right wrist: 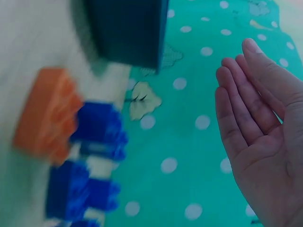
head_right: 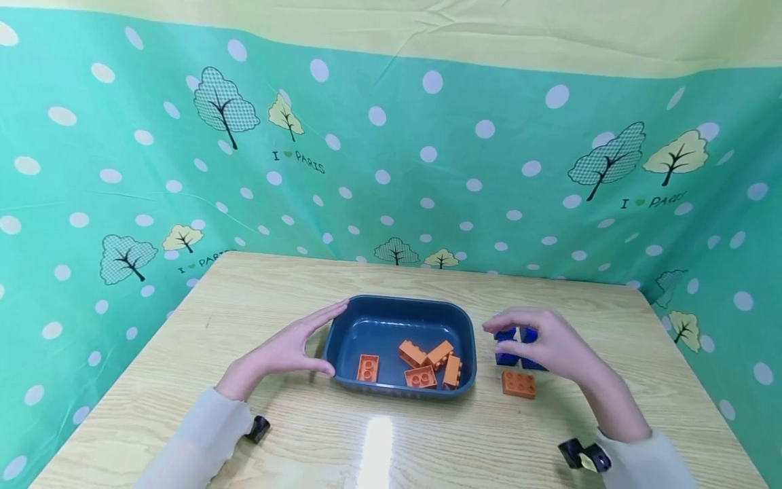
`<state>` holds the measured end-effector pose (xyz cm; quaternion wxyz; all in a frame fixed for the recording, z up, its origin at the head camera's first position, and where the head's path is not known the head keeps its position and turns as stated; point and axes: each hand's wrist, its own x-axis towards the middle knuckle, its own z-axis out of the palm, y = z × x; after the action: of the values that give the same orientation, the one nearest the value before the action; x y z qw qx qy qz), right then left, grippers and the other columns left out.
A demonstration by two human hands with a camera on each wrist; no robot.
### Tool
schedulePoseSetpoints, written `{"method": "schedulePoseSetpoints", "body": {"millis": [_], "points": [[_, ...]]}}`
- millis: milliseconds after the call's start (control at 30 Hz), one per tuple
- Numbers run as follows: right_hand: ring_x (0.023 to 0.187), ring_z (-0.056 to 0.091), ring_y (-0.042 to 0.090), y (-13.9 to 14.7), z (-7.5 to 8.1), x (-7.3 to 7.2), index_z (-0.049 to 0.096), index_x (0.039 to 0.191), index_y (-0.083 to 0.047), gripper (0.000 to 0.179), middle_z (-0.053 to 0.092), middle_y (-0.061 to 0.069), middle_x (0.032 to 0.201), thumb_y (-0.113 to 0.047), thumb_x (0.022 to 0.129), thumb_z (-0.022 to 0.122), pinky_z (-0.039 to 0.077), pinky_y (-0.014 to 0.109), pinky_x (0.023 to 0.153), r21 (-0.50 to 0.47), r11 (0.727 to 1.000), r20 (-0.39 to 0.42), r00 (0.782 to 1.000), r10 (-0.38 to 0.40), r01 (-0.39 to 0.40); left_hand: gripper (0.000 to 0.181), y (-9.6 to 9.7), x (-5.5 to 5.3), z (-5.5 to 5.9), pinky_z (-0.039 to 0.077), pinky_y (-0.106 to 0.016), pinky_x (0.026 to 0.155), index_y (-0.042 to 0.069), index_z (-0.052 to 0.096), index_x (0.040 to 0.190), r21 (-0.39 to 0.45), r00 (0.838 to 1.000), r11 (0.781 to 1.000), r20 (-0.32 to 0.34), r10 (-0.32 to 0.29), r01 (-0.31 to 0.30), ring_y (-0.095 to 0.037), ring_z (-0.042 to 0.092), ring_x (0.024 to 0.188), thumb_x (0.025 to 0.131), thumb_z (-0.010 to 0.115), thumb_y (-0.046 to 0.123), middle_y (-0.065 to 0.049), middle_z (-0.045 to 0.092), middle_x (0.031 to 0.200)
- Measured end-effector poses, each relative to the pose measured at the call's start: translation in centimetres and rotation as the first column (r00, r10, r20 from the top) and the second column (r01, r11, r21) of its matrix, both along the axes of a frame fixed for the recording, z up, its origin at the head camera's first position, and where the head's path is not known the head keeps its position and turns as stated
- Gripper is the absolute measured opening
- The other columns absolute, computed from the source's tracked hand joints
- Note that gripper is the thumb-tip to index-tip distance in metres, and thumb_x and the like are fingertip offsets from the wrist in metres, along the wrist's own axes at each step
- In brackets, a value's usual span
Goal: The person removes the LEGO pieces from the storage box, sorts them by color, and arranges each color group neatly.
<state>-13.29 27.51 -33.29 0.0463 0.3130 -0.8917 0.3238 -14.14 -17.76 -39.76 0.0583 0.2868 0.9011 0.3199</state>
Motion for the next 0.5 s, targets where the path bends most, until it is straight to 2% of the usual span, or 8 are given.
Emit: {"method": "schedulePoseSetpoints", "body": {"millis": [167, 300, 500], "points": [[0.107, 0.063, -0.005, -3.0, 1.6, -2.1, 0.075, 0.112, -0.022, 0.025, 0.076, -0.006, 0.112, -0.015, 0.088, 0.077, 0.050, 0.013, 0.092, 0.011, 0.999, 0.005, 0.999, 0.041, -0.041, 0.112, -0.2, -0.2, 0.0, 0.033, -0.060, 0.118, 0.017, 0.025, 0.159, 0.004, 1.000, 1.000, -0.002, 0.002, -0.002, -0.034, 0.027, 0.152, 0.071, 0.086, 0.050, -0.002, 0.021, 0.168], [0.107, 0.066, -0.001, -5.7, 2.6, -4.3, 0.075, 0.113, -0.016, 0.026, 0.076, -0.003, 0.112, -0.015, 0.087, 0.077, 0.050, 0.016, 0.097, -0.034, 0.991, 0.022, 0.991, 0.132, -0.132, 0.113, -0.3, -0.3, -0.1, 0.031, -0.060, 0.119, 0.020, 0.024, 0.160, 0.000, 1.000, 1.000, 0.007, 0.007, -0.007, -0.032, 0.025, 0.153, 0.071, 0.087, 0.049, 0.000, 0.020, 0.168], [0.103, 0.071, 0.012, -10.3, 3.6, -7.8, 0.074, 0.112, -0.008, 0.027, 0.076, 0.007, 0.111, -0.008, 0.085, 0.077, 0.056, 0.021, 0.094, -0.138, 0.935, 0.015, 0.943, 0.331, -0.326, 0.114, -0.2, -0.3, -0.6, 0.030, -0.057, 0.120, 0.020, 0.023, 0.160, 0.017, 1.000, 1.000, 0.009, -0.017, 0.017, -0.030, 0.024, 0.154, 0.071, 0.087, 0.048, 0.001, 0.019, 0.168]]}}
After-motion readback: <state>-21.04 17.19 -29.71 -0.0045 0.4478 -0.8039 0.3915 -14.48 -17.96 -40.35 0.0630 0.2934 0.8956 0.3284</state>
